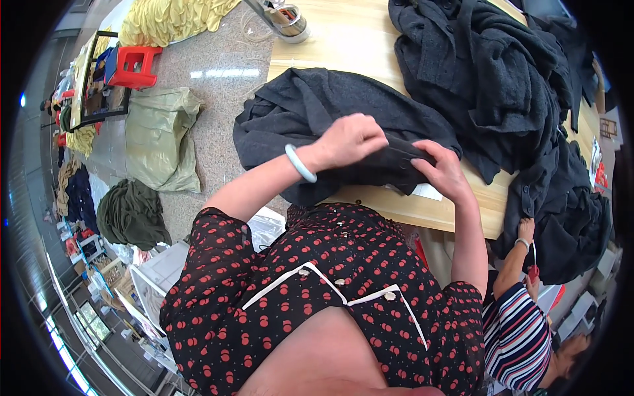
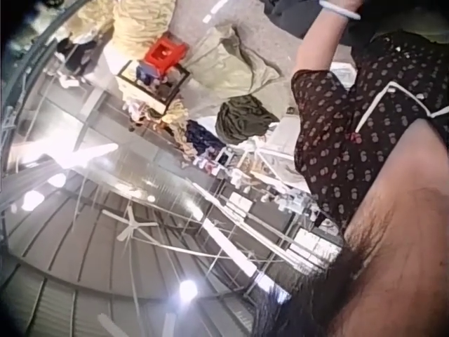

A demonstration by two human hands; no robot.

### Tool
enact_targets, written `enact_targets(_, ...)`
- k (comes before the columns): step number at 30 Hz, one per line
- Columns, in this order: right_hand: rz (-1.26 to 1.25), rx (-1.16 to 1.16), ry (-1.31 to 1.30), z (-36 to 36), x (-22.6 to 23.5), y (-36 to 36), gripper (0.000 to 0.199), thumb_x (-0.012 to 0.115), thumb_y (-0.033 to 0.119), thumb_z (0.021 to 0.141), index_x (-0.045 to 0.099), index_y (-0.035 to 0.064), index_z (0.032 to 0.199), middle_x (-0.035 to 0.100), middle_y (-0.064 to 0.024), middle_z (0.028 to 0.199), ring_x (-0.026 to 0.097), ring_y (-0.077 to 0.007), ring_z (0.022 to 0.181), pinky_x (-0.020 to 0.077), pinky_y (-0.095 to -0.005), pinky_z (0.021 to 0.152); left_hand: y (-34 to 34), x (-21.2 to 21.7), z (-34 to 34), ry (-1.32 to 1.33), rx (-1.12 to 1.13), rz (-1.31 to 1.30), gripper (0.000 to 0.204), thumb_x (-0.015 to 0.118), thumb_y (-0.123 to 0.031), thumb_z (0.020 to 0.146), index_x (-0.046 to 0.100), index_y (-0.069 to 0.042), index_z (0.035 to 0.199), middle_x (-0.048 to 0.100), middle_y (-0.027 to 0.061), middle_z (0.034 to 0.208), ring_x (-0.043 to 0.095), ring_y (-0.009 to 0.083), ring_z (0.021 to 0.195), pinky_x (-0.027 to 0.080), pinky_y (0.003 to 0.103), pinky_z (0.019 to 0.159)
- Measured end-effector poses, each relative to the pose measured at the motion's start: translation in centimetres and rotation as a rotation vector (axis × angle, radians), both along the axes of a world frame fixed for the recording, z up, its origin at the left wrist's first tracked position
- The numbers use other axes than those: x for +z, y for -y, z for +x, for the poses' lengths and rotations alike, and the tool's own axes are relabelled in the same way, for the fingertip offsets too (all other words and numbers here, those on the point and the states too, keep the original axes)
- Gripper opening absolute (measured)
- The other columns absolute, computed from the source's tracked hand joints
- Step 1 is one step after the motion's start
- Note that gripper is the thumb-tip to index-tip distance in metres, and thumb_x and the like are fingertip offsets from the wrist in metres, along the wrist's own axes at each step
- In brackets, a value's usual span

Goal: Folding and inspecting black jackets at a factory workbench.

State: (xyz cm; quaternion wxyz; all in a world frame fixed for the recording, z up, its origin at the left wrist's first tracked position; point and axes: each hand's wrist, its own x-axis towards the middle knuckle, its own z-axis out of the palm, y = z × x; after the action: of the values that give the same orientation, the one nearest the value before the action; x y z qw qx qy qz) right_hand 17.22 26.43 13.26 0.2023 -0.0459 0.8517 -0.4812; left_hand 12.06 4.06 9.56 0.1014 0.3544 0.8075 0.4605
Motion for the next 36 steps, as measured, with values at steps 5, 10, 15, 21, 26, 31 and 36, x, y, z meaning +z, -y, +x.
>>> enact_targets(5, 0.021, 0.027, -0.150, 0.4, 2.2, -0.6, 0.022, 0.060, 0.003, 0.069, 0.056, -0.0023, 0.090, 0.058, -0.0117, 0.084, 0.057, -0.0219, 0.077, 0.0434, -0.0271, 0.071, -1.4, 0.1, 2.1, 0.057, -0.003, 0.050, 0.017, 0.056, -0.019, 0.078, 0.056, -0.003, 0.084, 0.054, 0.0111, 0.080, 0.051, 0.0274, 0.077, 0.042, 0.035, 0.069)
enact_targets(10, 0.072, 0.026, -0.183, 0.7, 3.8, -1.0, 0.022, 0.059, 0.000, 0.068, 0.055, -0.0023, 0.089, 0.056, -0.0106, 0.080, 0.055, -0.0218, 0.073, 0.0421, -0.0266, 0.068, 2.1, -1.5, 0.2, 0.480, -0.217, -0.152, 0.029, 0.046, -0.025, 0.084, 0.054, 0.002, 0.079, 0.049, 0.0181, 0.065, 0.053, 0.0287, 0.068, 0.039, 0.036, 0.069)
enact_targets(15, 0.083, -0.049, -0.158, 0.7, 3.5, -2.2, 0.020, 0.057, 0.001, 0.068, 0.056, -0.0015, 0.089, 0.057, -0.0089, 0.078, 0.054, -0.0191, 0.073, 0.0413, -0.0256, 0.068, 8.1, -4.3, -0.1, 0.533, -0.200, -0.348, 0.038, 0.048, -0.034, 0.080, 0.057, 0.002, 0.087, 0.053, 0.0215, 0.094, 0.051, 0.0335, 0.090, 0.040, 0.037, 0.079)
enact_targets(21, 0.114, -0.063, -0.162, 0.7, 3.1, -2.9, 0.020, 0.057, 0.001, 0.070, 0.056, -0.0021, 0.090, 0.058, -0.0080, 0.081, 0.055, -0.0161, 0.074, 0.0420, -0.0242, 0.069, 10.1, -5.2, -3.3, 0.272, 0.047, -0.392, 0.028, 0.058, -0.006, 0.066, 0.053, -0.002, 0.093, 0.054, 0.0163, 0.068, 0.056, 0.0304, 0.068, 0.043, 0.037, 0.060)
enact_targets(26, 0.127, -0.091, -0.174, 0.6, 2.9, -3.0, 0.020, 0.057, 0.002, 0.071, 0.056, -0.0029, 0.091, 0.058, -0.0076, 0.082, 0.055, -0.0134, 0.074, 0.0422, -0.0230, 0.069, 6.9, -7.0, -5.4, 0.056, 0.072, -0.440, 0.030, 0.053, -0.003, 0.066, 0.054, -0.004, 0.096, 0.056, 0.0183, 0.076, 0.055, 0.0341, 0.078, 0.045, 0.041, 0.074)
enact_targets(31, 0.014, -0.198, 0.068, 1.2, 2.4, -5.3, 0.020, 0.056, 0.002, 0.075, 0.056, 0.0002, 0.095, 0.057, -0.0010, 0.081, 0.051, -0.0065, 0.076, 0.0413, -0.0193, 0.069, 8.5, -2.9, -4.1, -0.211, -0.014, -0.586, 0.013, 0.056, -0.008, 0.059, 0.055, -0.003, 0.072, 0.047, 0.0137, 0.086, 0.047, 0.0288, 0.084, 0.040, 0.037, 0.072)
enact_targets(36, -0.143, -0.251, 0.111, -0.8, 0.4, -7.8, 0.022, 0.053, 0.002, 0.078, 0.053, -0.0012, 0.099, 0.055, -0.0001, 0.087, 0.049, -0.0072, 0.084, 0.0392, -0.0196, 0.077, 11.8, 4.9, -2.5, 0.795, -0.099, -0.255, 0.021, 0.059, -0.013, 0.065, 0.044, -0.001, 0.072, 0.042, 0.0038, 0.062, 0.040, 0.0109, 0.061, 0.035, 0.026, 0.057)
